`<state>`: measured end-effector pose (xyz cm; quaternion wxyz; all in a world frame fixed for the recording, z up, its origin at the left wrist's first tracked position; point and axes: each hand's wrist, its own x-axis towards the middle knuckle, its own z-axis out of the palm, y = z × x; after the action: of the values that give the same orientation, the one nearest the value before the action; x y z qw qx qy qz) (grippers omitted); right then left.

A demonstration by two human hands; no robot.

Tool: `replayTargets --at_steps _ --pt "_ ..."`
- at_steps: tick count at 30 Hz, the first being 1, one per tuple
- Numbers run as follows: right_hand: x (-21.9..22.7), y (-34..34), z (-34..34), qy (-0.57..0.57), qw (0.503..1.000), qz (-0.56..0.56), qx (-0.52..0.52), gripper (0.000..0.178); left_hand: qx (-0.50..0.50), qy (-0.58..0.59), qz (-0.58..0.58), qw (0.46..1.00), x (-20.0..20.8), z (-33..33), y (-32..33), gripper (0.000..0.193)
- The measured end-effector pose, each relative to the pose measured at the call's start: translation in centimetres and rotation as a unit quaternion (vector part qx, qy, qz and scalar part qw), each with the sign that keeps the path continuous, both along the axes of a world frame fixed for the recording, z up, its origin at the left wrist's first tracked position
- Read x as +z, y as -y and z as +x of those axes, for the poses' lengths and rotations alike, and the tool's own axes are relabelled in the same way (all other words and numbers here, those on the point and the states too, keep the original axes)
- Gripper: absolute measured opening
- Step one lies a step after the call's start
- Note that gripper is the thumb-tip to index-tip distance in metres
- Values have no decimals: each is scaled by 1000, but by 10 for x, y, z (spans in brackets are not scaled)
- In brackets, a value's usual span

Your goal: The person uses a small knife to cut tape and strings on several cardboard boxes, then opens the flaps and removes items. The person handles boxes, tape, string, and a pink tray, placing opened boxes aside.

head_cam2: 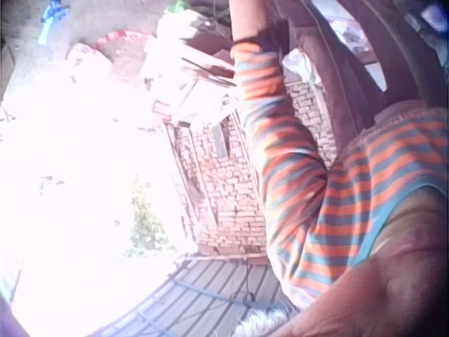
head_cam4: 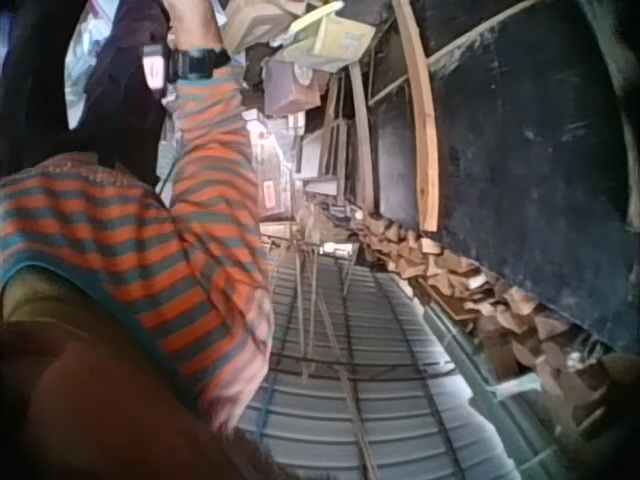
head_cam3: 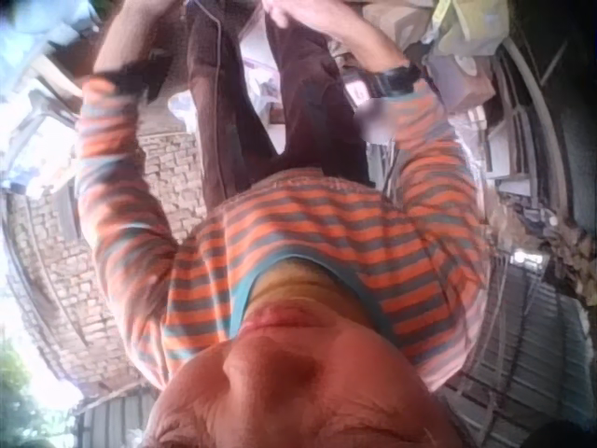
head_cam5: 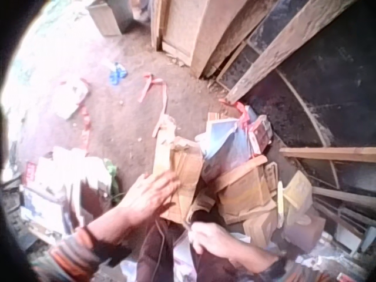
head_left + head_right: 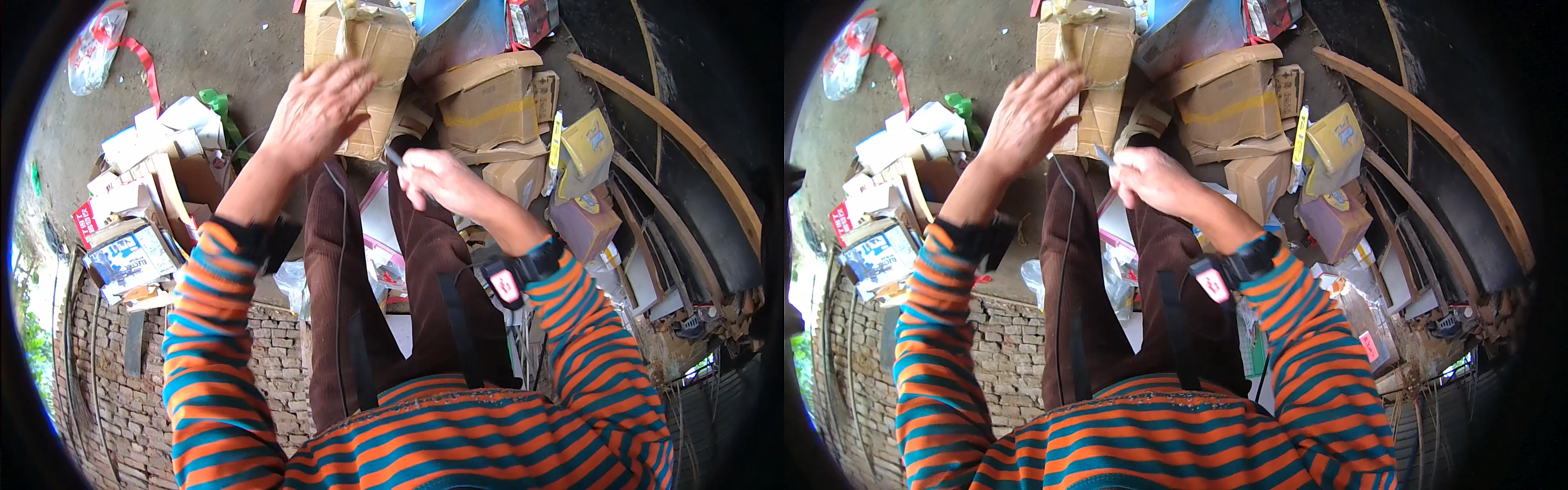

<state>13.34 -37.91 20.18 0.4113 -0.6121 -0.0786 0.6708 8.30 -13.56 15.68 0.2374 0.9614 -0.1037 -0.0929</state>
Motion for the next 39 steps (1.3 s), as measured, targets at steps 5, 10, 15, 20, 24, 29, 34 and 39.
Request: replayTargets --at_steps 5,10,15,20,24,29,34,39 --pt "-60 -35 -27 63 977 -148 -142 21 88 -18 94 991 -69 -10 11 34" --pt "-93 -58 -54 367 894 -248 73 17 431 -138 -141 880 -95 -51 27 32" --pt "-112 -71 -61 389 887 -247 17 20 401 -151 -172 887 -110 -64 36 35" --pt "-114 -79 -56 378 896 -231 32 20 386 -40 10 921 -108 -55 31 54" --pt "-112 -91 -53 436 873 -218 31 20 426 -28 -53 903 -107 -39 29 91" --pt "-119 -100 -53 437 858 -264 -55 17 364 -126 -87 919 -104 -13 25 110" --pt "-122 -96 -57 428 855 -270 -111 16 320 -243 -74 913 -99 12 15 99" --pt "-106 -86 -37 409 884 -206 -99 23 293 -167 -47 940 -111 19 12 110"
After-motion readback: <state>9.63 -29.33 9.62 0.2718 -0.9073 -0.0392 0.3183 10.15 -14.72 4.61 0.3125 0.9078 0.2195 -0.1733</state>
